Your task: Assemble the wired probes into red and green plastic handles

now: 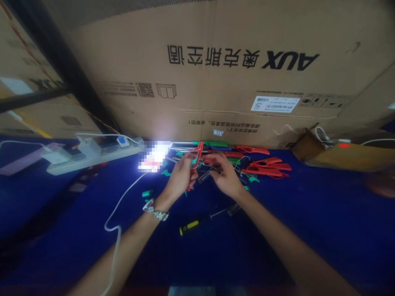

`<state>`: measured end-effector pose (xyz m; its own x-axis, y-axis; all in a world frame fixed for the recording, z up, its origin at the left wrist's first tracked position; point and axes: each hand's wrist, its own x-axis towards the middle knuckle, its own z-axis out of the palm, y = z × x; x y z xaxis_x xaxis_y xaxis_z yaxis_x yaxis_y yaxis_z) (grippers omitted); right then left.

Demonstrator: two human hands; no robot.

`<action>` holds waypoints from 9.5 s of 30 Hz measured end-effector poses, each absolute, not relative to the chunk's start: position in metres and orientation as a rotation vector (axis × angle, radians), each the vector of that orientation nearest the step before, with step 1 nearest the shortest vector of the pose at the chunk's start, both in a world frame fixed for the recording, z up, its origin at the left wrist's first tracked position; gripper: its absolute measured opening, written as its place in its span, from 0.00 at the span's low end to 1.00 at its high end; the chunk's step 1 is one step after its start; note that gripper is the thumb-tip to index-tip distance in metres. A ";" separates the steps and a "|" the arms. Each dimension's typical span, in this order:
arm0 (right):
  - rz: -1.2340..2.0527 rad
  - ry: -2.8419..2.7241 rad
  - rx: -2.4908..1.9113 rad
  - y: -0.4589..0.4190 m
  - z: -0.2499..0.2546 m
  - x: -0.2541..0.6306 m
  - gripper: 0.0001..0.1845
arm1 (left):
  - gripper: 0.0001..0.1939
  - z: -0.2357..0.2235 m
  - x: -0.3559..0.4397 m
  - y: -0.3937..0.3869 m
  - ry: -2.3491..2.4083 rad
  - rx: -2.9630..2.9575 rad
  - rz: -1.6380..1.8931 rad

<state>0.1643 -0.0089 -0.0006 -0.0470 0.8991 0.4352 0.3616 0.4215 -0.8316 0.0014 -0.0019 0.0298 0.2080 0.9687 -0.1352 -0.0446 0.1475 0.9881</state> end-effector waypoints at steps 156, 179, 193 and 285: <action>0.890 -0.800 -0.879 0.033 0.053 0.142 0.21 | 0.06 -0.003 0.013 0.007 1.178 1.771 1.225; 0.855 -0.828 -0.885 0.041 0.048 0.148 0.19 | 0.07 0.026 -0.049 0.027 1.129 2.430 1.619; 0.888 -0.841 -0.879 0.039 0.048 0.146 0.17 | 0.12 0.014 -0.041 0.035 0.947 1.669 1.615; 1.232 -1.159 -0.951 0.027 0.054 0.149 0.23 | 0.16 0.017 -0.043 0.030 0.752 1.488 1.052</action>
